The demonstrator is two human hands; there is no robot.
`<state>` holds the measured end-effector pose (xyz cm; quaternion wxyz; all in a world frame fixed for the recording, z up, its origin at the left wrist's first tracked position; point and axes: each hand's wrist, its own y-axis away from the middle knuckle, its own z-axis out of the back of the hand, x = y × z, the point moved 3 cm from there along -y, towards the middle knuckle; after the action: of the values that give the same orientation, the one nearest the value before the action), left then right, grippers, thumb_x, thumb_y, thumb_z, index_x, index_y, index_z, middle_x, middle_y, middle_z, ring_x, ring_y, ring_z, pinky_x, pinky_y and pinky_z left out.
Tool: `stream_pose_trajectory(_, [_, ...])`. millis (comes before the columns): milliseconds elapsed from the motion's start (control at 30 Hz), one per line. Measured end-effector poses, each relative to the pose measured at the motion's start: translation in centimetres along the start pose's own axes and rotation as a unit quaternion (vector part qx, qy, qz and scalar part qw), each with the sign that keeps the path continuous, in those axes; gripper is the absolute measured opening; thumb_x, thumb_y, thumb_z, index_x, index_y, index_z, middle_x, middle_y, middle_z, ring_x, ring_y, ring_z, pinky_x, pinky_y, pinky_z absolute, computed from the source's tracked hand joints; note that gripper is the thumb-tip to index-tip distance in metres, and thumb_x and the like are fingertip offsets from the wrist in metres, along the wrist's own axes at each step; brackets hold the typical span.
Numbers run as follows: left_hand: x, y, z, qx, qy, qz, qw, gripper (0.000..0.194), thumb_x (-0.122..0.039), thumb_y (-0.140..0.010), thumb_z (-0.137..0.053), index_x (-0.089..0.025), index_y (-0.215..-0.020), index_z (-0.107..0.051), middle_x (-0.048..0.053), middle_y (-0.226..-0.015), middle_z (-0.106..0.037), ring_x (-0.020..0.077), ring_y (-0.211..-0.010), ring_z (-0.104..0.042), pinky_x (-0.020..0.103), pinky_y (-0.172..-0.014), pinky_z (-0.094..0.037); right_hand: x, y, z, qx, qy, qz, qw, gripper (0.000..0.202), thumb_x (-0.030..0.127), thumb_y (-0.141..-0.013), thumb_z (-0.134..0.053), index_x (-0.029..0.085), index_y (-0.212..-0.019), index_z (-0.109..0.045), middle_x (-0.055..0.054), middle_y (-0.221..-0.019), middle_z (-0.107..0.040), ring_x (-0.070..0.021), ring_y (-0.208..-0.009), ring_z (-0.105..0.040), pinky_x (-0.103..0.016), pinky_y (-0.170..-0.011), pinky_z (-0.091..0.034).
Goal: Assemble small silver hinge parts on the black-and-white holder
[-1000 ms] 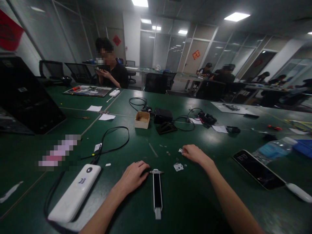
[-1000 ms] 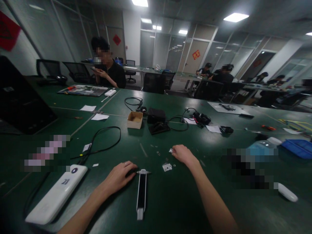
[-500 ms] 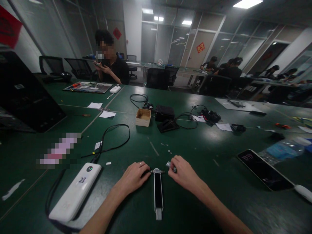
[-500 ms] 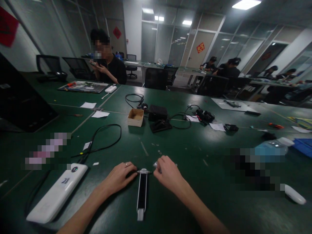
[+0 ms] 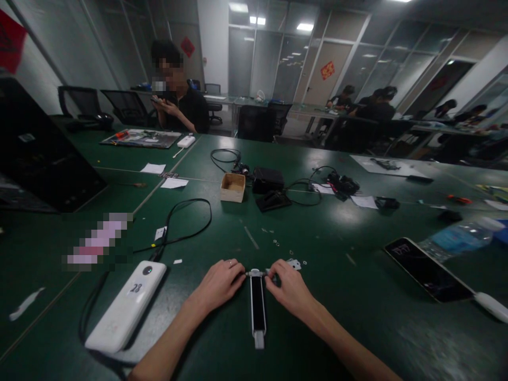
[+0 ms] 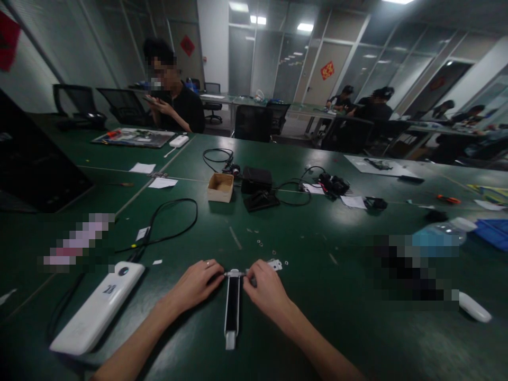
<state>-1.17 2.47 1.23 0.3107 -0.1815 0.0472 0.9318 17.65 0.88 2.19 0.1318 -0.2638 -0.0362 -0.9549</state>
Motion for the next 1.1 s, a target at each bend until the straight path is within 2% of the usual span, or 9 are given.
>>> stream_pose_trajectory(200, [-0.1, -0.1, 0.2, -0.001, 0.003, 0.0, 1.0, 0.016, -0.024, -0.093, -0.045, -0.019, -0.095, -0.059, 0.004, -0.091, -0.062, 0.0177, -0.079, -0.057, 0.029, -0.072, -0.042, -0.1, -0.1, 0.8, 0.009, -0.035, 0.021, 0.999, 0.005, 0.016, -0.082, -0.055, 0.017, -0.082, -0.06, -0.004, -0.086, -0.061, -0.0172, -0.082, -0.056, -0.03, -0.073, -0.046])
stream_pose_trajectory(333, [-0.1, -0.1, 0.3, 0.002, 0.01, 0.0, 1.0, 0.017, -0.024, -0.093, -0.043, -0.019, -0.097, -0.059, 0.004, -0.092, -0.061, 0.0177, -0.079, -0.058, 0.029, -0.072, -0.042, -0.1, -0.3, 1.0, 0.028, -0.069, 0.045, 0.996, 0.011, 0.012, -0.083, -0.054, 0.018, -0.088, -0.06, -0.003, -0.089, -0.062, -0.016, -0.083, -0.056, -0.029, -0.074, -0.046])
stream_pose_trajectory(533, [-0.2, 0.0, 0.2, 0.002, 0.012, 0.004, 1.0, 0.016, -0.024, -0.093, -0.044, -0.019, -0.097, -0.059, 0.004, -0.092, -0.061, 0.0181, -0.079, -0.058, 0.029, -0.072, -0.043, -0.1, -0.5, 1.8, 0.043, -0.044, 0.102, 0.993, 0.014, 0.013, -0.086, -0.051, 0.019, -0.094, -0.061, -0.004, -0.096, -0.063, -0.0166, -0.09, -0.056, -0.03, -0.079, -0.047])
stream_pose_trajectory(600, [-0.1, 0.0, 0.2, 0.001, 0.016, 0.003, 1.0, 0.017, -0.025, -0.094, -0.043, -0.019, -0.098, -0.059, 0.004, -0.093, -0.061, 0.018, -0.079, -0.058, 0.029, -0.072, -0.043, -1.1, -0.6, 3.1, 0.024, -0.024, 0.099, 0.995, 0.014, 0.017, -0.087, -0.052, 0.019, -0.098, -0.06, -0.005, -0.099, -0.063, -0.0176, -0.093, -0.056, -0.032, -0.082, -0.046])
stream_pose_trajectory(700, [-0.1, 0.0, 0.3, 0.003, 0.024, -0.002, 1.0, 0.019, -0.026, -0.095, -0.041, -0.02, -0.1, -0.059, 0.004, -0.095, -0.061, 0.0179, -0.08, -0.058, 0.029, -0.073, -0.043, -3.6, -1.0, 5.2, -0.016, 0.03, 0.046, 0.998, 0.018, 0.021, -0.088, -0.052, 0.017, -0.104, -0.059, -0.008, -0.103, -0.061, -0.02, -0.096, -0.054, -0.035, -0.086, -0.044])
stream_pose_trajectory(767, [-0.2, 0.1, 0.5, -0.001, 0.029, -0.005, 1.0, 0.019, -0.027, -0.094, -0.042, -0.02, -0.101, -0.058, 0.004, -0.096, -0.061, 0.0176, -0.08, -0.058, 0.029, -0.073, -0.043, -5.1, -1.3, 5.7, 0.004, 0.073, 0.025, 0.997, 0.021, 0.021, -0.087, -0.052, 0.016, -0.106, -0.06, -0.009, -0.105, -0.06, -0.0213, -0.098, -0.053, -0.037, -0.087, -0.043])
stream_pose_trajectory(867, [-0.1, 0.1, 0.8, -0.021, 0.041, -0.003, 0.999, 0.019, -0.027, -0.092, -0.045, -0.02, -0.104, -0.058, 0.004, -0.1, -0.06, 0.018, -0.083, -0.058, 0.029, -0.075, -0.044, -6.1, -1.6, 5.4, 0.054, 0.111, 0.036, 0.992, 0.019, 0.02, -0.088, -0.05, 0.017, -0.101, -0.064, -0.008, -0.103, -0.061, -0.0207, -0.097, -0.052, -0.036, -0.086, -0.042])
stream_pose_trajectory(967, [0.2, 0.2, 1.2, -0.049, 0.056, 0.012, 0.997, 0.021, -0.028, -0.093, -0.044, -0.02, -0.108, -0.056, 0.005, -0.105, -0.06, 0.019, -0.087, -0.059, 0.032, -0.078, -0.045, -5.3, -1.9, 5.5, 0.056, 0.129, 0.057, 0.988, 0.02, 0.021, -0.09, -0.046, 0.017, -0.094, -0.065, -0.008, -0.097, -0.062, -0.0201, -0.092, -0.052, -0.035, -0.082, -0.043])
stream_pose_trajectory(1100, [0.3, 0.2, 1.8, -0.105, 0.115, 0.033, 0.987, 0.024, -0.029, -0.094, -0.041, -0.018, -0.107, -0.057, 0.006, -0.103, -0.062, 0.0181, -0.086, -0.059, 0.031, -0.079, -0.046, -2.1, -2.4, 6.2, -0.006, 0.112, 0.078, 0.991, 0.019, 0.022, -0.09, -0.045, 0.015, -0.093, -0.062, -0.008, -0.095, -0.061, -0.0197, -0.089, -0.054, -0.034, -0.079, -0.044])
